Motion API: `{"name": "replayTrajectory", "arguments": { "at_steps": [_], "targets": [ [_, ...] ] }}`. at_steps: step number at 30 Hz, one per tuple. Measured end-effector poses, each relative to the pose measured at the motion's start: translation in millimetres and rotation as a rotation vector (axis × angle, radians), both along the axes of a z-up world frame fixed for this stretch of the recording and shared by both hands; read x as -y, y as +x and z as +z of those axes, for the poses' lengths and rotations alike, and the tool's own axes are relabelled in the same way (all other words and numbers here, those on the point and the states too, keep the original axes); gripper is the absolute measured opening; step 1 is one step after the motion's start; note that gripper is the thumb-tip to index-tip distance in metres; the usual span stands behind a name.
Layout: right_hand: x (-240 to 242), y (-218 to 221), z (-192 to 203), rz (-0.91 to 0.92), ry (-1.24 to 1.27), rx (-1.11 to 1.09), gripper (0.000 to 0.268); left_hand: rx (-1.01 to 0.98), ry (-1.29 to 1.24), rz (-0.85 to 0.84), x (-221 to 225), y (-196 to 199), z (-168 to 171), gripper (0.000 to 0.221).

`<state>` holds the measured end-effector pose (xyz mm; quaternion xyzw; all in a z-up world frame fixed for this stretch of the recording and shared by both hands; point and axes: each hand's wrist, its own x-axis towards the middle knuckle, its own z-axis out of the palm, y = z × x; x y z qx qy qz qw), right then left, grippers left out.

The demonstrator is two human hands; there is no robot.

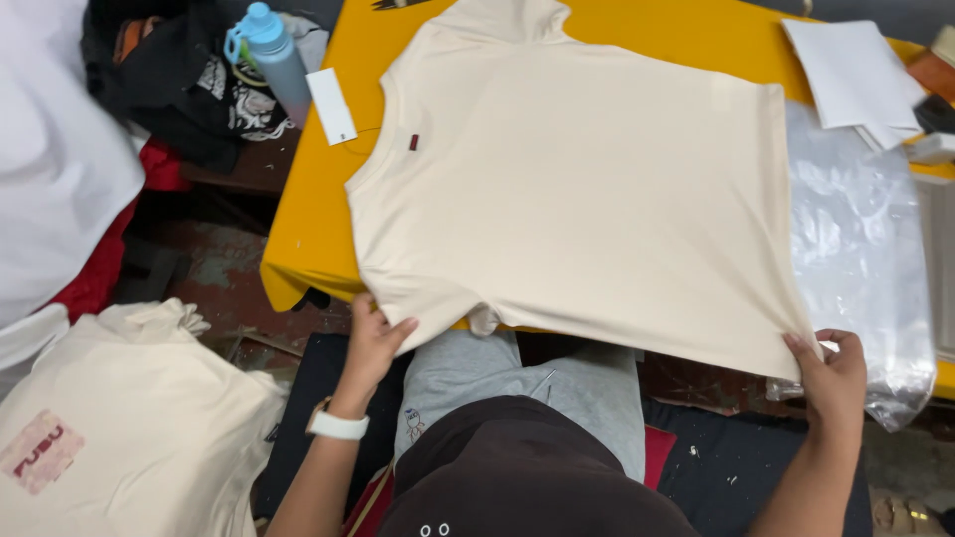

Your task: Folding a t-shirt around a cardboard insert and placing it into a plastic packaging bag

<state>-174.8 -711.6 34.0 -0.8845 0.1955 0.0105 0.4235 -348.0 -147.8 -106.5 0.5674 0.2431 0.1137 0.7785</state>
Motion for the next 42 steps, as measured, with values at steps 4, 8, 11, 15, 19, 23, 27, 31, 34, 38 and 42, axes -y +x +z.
{"name": "replayTrajectory", "arguments": {
  "at_steps": [4, 8, 11, 15, 19, 23, 27, 31, 34, 38, 42],
  "targets": [
    [-15, -13, 27, -0.019, -0.051, -0.066, 0.045, -0.095, 0.003, -0.032, -8, -19, 60, 0.067],
    [-42, -18, 62, -0.002, -0.319, -0.342, 0.052, -0.573, 0.369, -0.388, -13, -18, 134, 0.059],
    [-21, -14, 38, 0.051, -0.484, -0.035, 0.051, -0.773, 0.885, -0.446, -34, -4, 165, 0.035],
    [-33, 14, 12, 0.397, -0.352, 0.506, 0.042, -0.039, 1.334, -0.158, -89, 81, 156, 0.028],
    [-64, 21, 6, 0.593, -0.493, 0.435, 0.043, 0.098, 1.295, -0.139, -151, 222, 106, 0.023],
    [-55, 26, -13, 0.500, -0.644, 0.076, 0.054, -0.127, 1.352, -0.116, -195, 335, 49, 0.043],
    [-54, 28, -4, 0.492, -0.560, -0.013, 0.055, -0.188, 1.212, -0.219, -219, 391, 14, 0.046],
    [-59, 38, 13, 0.546, -0.584, -0.088, 0.057, -0.167, 1.240, -0.200, -211, 377, 41, 0.041],
    [-114, 56, 47, 0.689, -0.925, -0.322, 0.054, -0.082, 1.596, 0.037, -182, 301, 87, 0.026],
    [-258, 80, 99, 1.269, -0.522, 0.159, 0.041, 0.073, 1.293, 0.310, -121, 163, 158, 0.009],
    [-396, 112, 57, 1.734, -0.084, 0.573, 0.030, 0.103, 0.752, 0.626, -46, 46, 104, 0.023]
  ]
}}
